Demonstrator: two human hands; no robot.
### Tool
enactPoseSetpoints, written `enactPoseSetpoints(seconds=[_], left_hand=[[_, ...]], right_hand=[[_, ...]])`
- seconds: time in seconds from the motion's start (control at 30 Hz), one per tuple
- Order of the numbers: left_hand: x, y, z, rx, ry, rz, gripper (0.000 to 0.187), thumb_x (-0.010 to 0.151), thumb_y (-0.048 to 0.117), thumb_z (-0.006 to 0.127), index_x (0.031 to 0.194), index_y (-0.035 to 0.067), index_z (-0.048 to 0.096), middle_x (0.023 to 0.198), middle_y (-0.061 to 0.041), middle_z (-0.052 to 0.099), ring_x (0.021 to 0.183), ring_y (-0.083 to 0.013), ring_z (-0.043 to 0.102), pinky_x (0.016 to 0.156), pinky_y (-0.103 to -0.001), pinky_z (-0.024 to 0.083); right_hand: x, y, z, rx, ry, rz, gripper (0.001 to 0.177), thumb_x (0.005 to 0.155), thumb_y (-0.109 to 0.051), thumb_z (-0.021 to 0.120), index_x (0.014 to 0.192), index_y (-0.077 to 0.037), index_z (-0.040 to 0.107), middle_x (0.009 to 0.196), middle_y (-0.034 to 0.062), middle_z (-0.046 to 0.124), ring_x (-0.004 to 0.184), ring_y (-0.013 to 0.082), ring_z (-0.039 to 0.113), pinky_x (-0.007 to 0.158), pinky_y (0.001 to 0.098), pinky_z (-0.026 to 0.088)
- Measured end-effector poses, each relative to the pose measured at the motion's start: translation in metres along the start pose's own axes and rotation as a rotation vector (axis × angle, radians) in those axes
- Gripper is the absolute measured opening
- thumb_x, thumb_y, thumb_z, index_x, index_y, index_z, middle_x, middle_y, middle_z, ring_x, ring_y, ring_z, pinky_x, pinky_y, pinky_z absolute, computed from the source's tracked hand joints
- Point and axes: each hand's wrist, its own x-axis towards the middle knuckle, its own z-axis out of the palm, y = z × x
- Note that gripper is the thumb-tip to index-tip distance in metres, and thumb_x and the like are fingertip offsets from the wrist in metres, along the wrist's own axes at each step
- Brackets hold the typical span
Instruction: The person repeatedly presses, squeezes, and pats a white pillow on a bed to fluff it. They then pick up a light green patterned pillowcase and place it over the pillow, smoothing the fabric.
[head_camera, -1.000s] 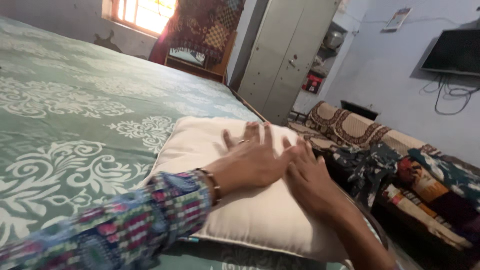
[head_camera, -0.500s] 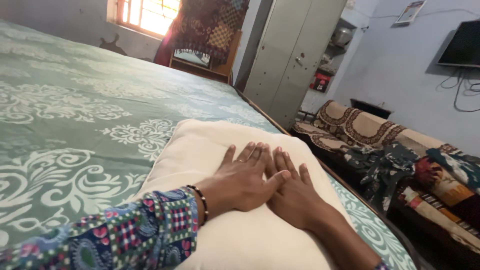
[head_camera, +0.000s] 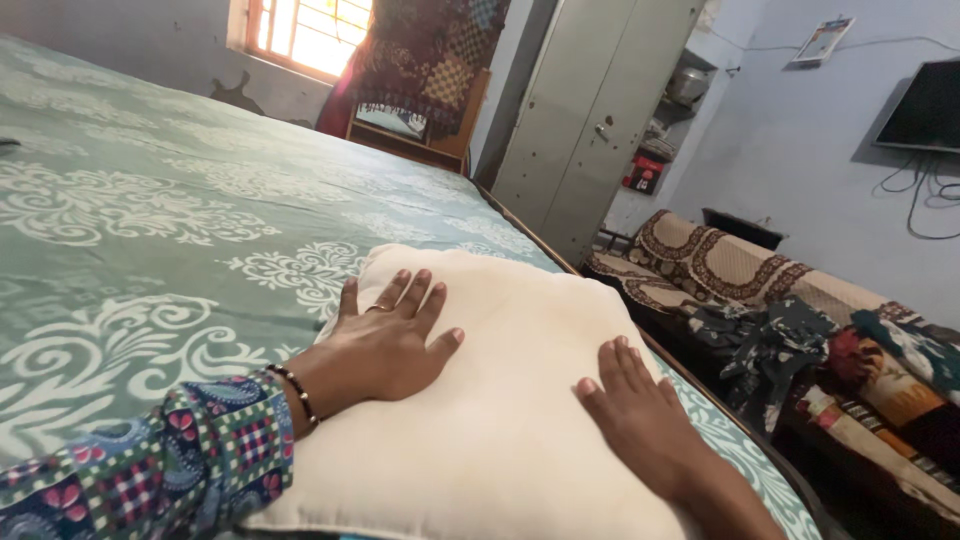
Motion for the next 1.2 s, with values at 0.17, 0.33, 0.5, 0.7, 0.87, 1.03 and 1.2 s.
enactPoseSetpoints(seconds=[0.17, 0.33, 0.5, 0.7, 0.87, 1.03, 1.2], left_hand=[[0.042, 0.002, -0.031, 0.086, -0.068, -0.084, 0.08, 0.103, 0.058, 0.024, 0.163, 0.006, 0.014, 0.172, -0.014, 0.004, 0.159, -0.0331, 0.003, 0.119, -0.075, 0.003], [0.129, 0.068, -0.067, 0.041, 0.057, 0.183, 0.067, 0.101, 0.044, 0.028, 0.152, 0.005, 0.048, 0.164, -0.019, 0.037, 0.152, -0.0397, 0.034, 0.121, -0.069, 0.02], [0.138, 0.085, 0.001, -0.196, -0.039, 0.157, 0.076, 0.102, 0.06, 0.01, 0.158, 0.013, 0.029, 0.169, -0.008, 0.018, 0.158, -0.0312, 0.013, 0.12, -0.075, 0.001], [0.198, 0.042, 0.044, 0.083, -0.004, 0.344, 0.069, 0.098, 0.05, 0.012, 0.159, 0.026, 0.035, 0.166, -0.009, 0.03, 0.154, -0.0327, 0.026, 0.121, -0.069, 0.016], [0.213, 0.02, 0.04, 0.002, -0.081, 0.083, 0.078, 0.102, 0.065, 0.021, 0.152, 0.012, 0.049, 0.162, -0.016, 0.04, 0.151, -0.0341, 0.036, 0.124, -0.049, 0.024], [0.165, -0.018, 0.011, -0.159, -0.062, -0.228, 0.081, 0.095, 0.073, 0.03, 0.147, 0.017, 0.058, 0.158, -0.014, 0.048, 0.15, -0.0362, 0.039, 0.123, -0.053, 0.026], [0.134, -0.029, 0.005, -0.235, 0.094, -0.378, 0.078, 0.097, 0.069, 0.032, 0.15, 0.015, 0.051, 0.163, -0.019, 0.035, 0.154, -0.04, 0.024, 0.122, -0.065, 0.014]], right_hand=[[0.04, 0.013, -0.041, 0.01, -0.051, -0.063, 0.081, 0.099, -0.06, 0.008, 0.162, -0.01, 0.0, 0.171, 0.0112, -0.009, 0.159, 0.0238, -0.013, 0.127, 0.0489, -0.002], [0.123, -0.027, -0.071, 0.038, -0.064, -0.418, 0.073, 0.104, -0.046, 0.014, 0.16, -0.003, -0.001, 0.169, 0.0169, -0.01, 0.157, 0.0307, -0.012, 0.126, 0.045, 0.001], [0.15, -0.035, -0.023, 0.016, -0.183, -0.295, 0.071, 0.104, -0.047, 0.018, 0.158, -0.002, 0.011, 0.169, 0.0169, 0.001, 0.157, 0.0298, -0.001, 0.127, 0.0432, 0.007], [0.184, -0.012, -0.021, 0.004, -0.19, -0.258, 0.072, 0.104, -0.048, 0.022, 0.157, 0.0, 0.026, 0.169, 0.017, 0.016, 0.157, 0.0289, 0.013, 0.127, 0.0411, 0.014], [0.168, 0.014, -0.029, 0.098, -0.259, -0.028, 0.074, 0.102, -0.056, 0.023, 0.154, -0.005, 0.041, 0.161, 0.016, 0.04, 0.149, 0.0299, 0.041, 0.12, 0.0424, 0.032], [0.162, 0.047, -0.016, 0.286, -0.209, 0.093, 0.08, 0.1, -0.065, 0.022, 0.152, -0.01, 0.049, 0.156, 0.0134, 0.051, 0.146, 0.0297, 0.048, 0.116, 0.0429, 0.04], [0.173, 0.071, 0.004, 0.308, -0.031, 0.154, 0.08, 0.102, -0.065, 0.027, 0.152, -0.007, 0.051, 0.161, 0.0161, 0.043, 0.153, 0.0299, 0.037, 0.122, 0.0423, 0.029]])
